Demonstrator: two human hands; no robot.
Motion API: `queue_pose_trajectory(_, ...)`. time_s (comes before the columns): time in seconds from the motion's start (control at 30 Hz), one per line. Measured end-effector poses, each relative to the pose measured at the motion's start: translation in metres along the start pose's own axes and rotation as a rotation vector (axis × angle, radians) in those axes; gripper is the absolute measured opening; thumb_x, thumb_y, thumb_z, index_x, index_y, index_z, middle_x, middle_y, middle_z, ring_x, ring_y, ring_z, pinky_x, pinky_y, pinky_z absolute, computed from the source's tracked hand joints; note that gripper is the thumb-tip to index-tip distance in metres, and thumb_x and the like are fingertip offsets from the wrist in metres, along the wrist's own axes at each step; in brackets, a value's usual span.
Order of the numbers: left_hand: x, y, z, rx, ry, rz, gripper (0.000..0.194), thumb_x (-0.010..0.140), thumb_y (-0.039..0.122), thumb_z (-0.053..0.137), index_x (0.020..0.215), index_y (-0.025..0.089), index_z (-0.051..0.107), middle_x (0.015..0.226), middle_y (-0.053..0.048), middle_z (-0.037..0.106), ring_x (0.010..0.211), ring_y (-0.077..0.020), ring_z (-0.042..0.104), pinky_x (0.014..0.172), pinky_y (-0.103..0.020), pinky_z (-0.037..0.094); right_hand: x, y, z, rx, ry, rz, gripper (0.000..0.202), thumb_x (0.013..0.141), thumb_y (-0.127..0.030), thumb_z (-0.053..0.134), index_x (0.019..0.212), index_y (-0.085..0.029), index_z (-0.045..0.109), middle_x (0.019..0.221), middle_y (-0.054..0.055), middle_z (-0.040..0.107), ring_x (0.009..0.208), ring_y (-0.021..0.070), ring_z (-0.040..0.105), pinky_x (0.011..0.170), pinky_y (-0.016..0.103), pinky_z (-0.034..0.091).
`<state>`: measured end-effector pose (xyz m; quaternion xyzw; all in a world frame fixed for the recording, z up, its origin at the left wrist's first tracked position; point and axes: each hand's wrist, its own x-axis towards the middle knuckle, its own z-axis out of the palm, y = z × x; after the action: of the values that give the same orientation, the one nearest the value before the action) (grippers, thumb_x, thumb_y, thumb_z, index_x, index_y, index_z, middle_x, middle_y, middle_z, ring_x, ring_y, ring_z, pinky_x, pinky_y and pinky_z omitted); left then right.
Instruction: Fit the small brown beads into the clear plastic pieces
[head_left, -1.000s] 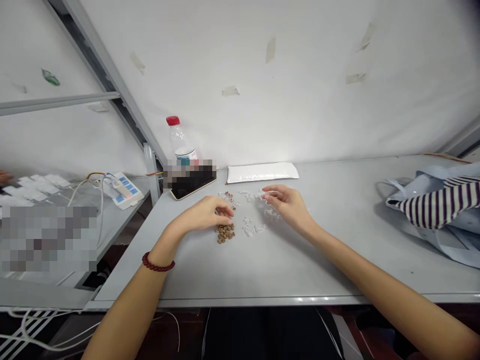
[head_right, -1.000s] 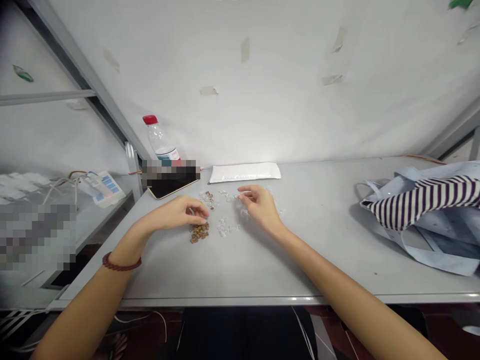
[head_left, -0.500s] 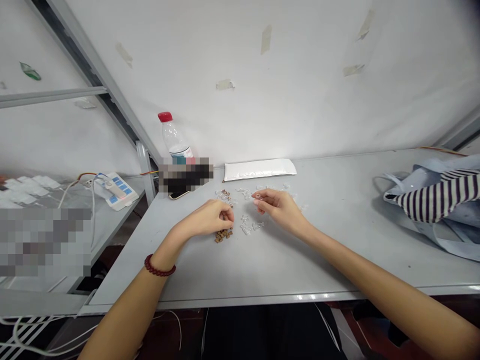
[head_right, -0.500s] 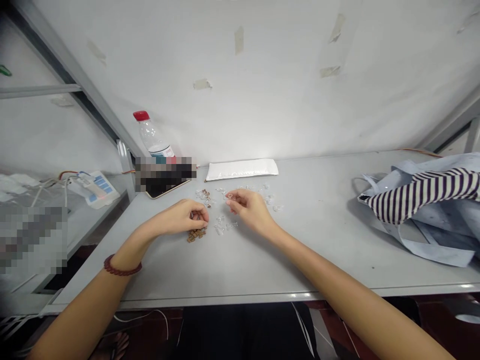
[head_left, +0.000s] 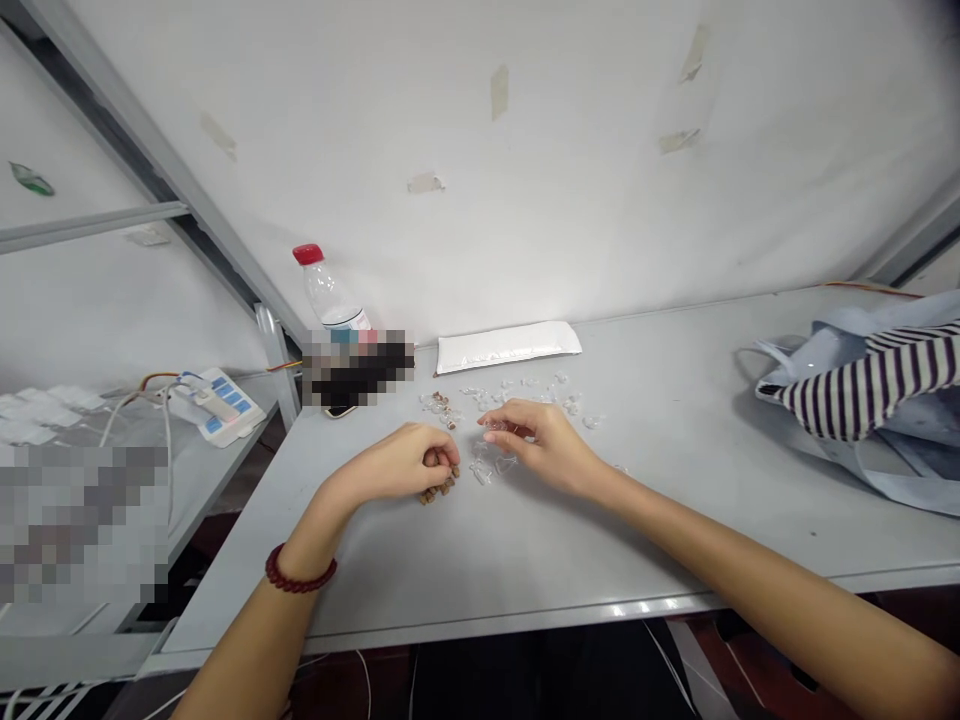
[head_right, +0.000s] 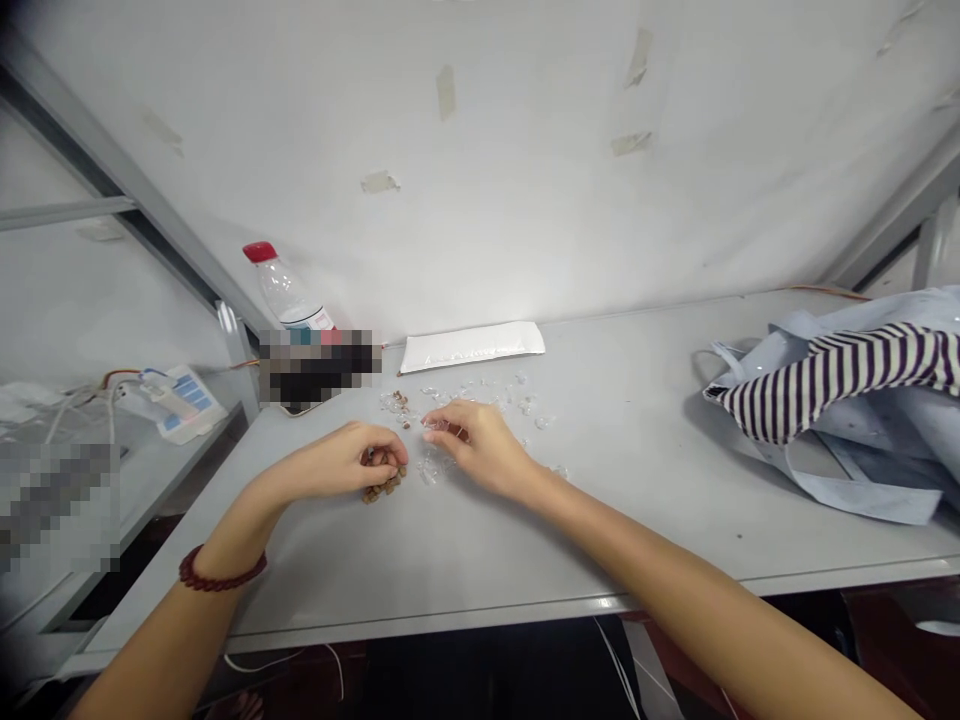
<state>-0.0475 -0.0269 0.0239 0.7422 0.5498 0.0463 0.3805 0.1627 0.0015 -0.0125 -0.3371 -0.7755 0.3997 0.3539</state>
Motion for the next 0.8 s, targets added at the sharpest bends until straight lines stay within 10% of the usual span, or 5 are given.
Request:
queue_pose_trajectory(0.17, 0.001, 0.005, 0.004, 0.032, 0.082, -0.052, 0.010, 0.068, 0.017, 0.051, 0.071, 0.016, 0.061, 0.058, 0.001, 0.064, 0.052, -0.0146, 0.059, 0.052, -0.025, 0.044, 0.000, 0.001, 0.000, -0.030, -0.003, 0.002, 0.018, 0.087, -0.024, 0.056, 0.095, -0.015, 0.070, 0.081, 0.005, 0.067, 0.067, 0.0130, 0.058, 0.065, 0.028, 0.044)
queue_pose_trajectory(0.4, 0.002, 0.018, 0.013, -0.203, 0.641, 0.319, 0.008, 0.077, 0.023, 0.061, 0.078, 0.016, 0.066, 0.076, -0.003, 0.066, 0.068, -0.0135, 0.056, 0.063, -0.026, 0.046, -0.001, -0.005, 0.002, 0.105, -0.100, 0.102, 0.017, 0.086, -0.021, 0.054, 0.090, -0.015, 0.069, 0.061, -0.001, 0.060, 0.059, 0.0112, 0.056, 0.062, 0.026, 0.043)
queue_pose_trajectory(0.8, 0.011, 0.013, 0.029, -0.228, 0.700, 0.527, 0.007, 0.083, 0.016, 0.062, 0.078, 0.017, 0.067, 0.081, -0.004, 0.067, 0.078, -0.0144, 0.060, 0.072, -0.029, 0.049, -0.004, -0.012, 0.003, 0.420, -0.156, 0.233, 0.013, 0.085, -0.022, 0.055, 0.081, -0.014, 0.065, 0.053, -0.002, 0.059, 0.049, 0.0095, 0.055, 0.053, 0.024, 0.044)
